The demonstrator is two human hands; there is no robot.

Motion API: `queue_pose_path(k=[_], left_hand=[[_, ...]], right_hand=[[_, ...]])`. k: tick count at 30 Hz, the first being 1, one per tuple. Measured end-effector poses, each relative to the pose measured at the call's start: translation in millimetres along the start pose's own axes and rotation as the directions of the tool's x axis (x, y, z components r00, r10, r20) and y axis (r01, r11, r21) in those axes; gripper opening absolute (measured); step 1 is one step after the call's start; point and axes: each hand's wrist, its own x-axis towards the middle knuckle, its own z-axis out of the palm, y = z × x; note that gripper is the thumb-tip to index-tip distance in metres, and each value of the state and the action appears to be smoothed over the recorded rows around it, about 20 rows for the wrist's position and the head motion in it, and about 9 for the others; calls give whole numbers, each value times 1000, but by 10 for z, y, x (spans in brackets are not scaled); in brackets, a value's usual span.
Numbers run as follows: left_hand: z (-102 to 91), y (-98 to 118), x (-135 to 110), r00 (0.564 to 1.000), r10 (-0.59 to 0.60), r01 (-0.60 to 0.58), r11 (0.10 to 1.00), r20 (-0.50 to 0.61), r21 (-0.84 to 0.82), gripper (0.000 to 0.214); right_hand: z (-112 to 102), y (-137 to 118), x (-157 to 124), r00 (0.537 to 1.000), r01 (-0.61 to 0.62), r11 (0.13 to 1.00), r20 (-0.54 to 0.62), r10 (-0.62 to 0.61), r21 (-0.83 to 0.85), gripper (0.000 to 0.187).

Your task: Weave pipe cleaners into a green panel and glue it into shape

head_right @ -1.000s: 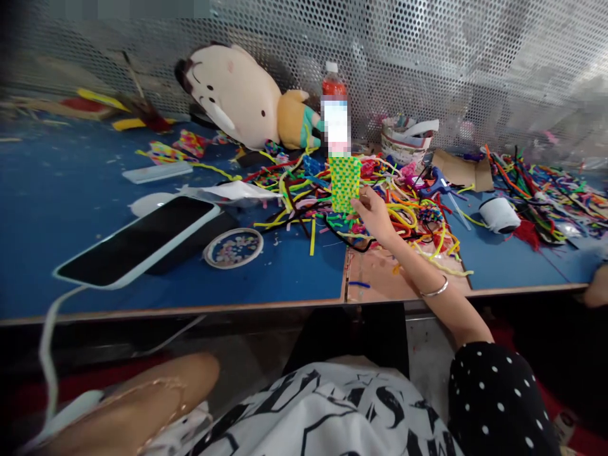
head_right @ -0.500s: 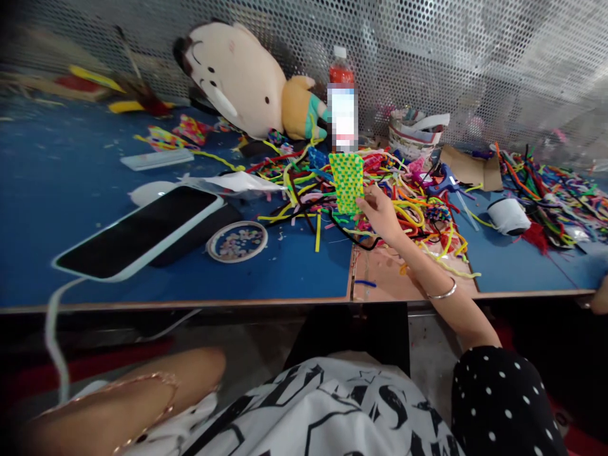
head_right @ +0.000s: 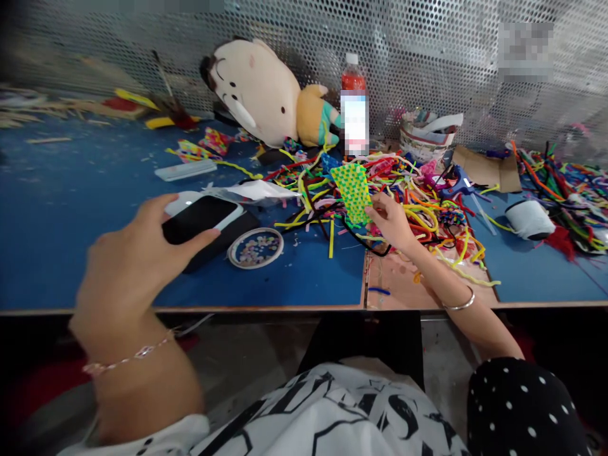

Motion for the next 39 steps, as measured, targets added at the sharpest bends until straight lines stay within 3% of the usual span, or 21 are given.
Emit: queue_pose_path(k=[1, 5, 7, 11, 14, 16, 21, 28, 32, 36, 39], left_hand=[[-29, 13, -6, 993, -98, 94, 993, 65, 65, 63], [-155, 128, 3, 975, -147, 120, 979, 167, 166, 71], [-166, 137, 15, 973, -157, 124, 974, 167, 192, 70], [-66, 5, -46, 990, -103, 91, 988, 95, 124, 56], [33, -111, -141, 997, 22, -23, 1000, -80, -6, 39], [80, -163, -186, 987, 34, -45, 997, -158, -63, 31], [131, -218, -201, 979, 36, -63, 990, -201, -128, 14], [160, -234, -223, 981, 12, -43, 987, -193, -157, 17], [120, -235, -308, 927, 39, -128, 967, -373, -219, 32], [68, -177, -455, 801, 33, -234, 936, -597, -262, 25], [160, -68, -590, 816, 65, -317, 881, -574, -352, 18]], right_hand=[[-1, -4, -2, 1000, 2, 1000, -1, -2, -9, 37], [-19, -38, -15, 1000, -18, 1000, 1, 18, -24, 35], [-26, -53, -21, 1000, -21, 1000, 1, 21, -10, 34], [-17, -89, -35, 1000, -9, 1000, 12, 9, 15, 34], [-3, -134, -51, 999, 22, 999, 39, -21, -37, 28], [4, -161, -60, 998, 41, 996, 52, -37, -77, 25], [6, -179, -67, 997, 66, 990, 52, -59, -124, 20], [11, -171, -70, 997, 72, 986, 49, -65, -147, 16], [3, -157, -71, 997, 75, 985, 37, -70, -157, 14], [-13, -204, -92, 994, 112, 966, 39, -105, -235, 9], [5, -314, -138, 980, 199, 923, 95, -177, -328, 4]])
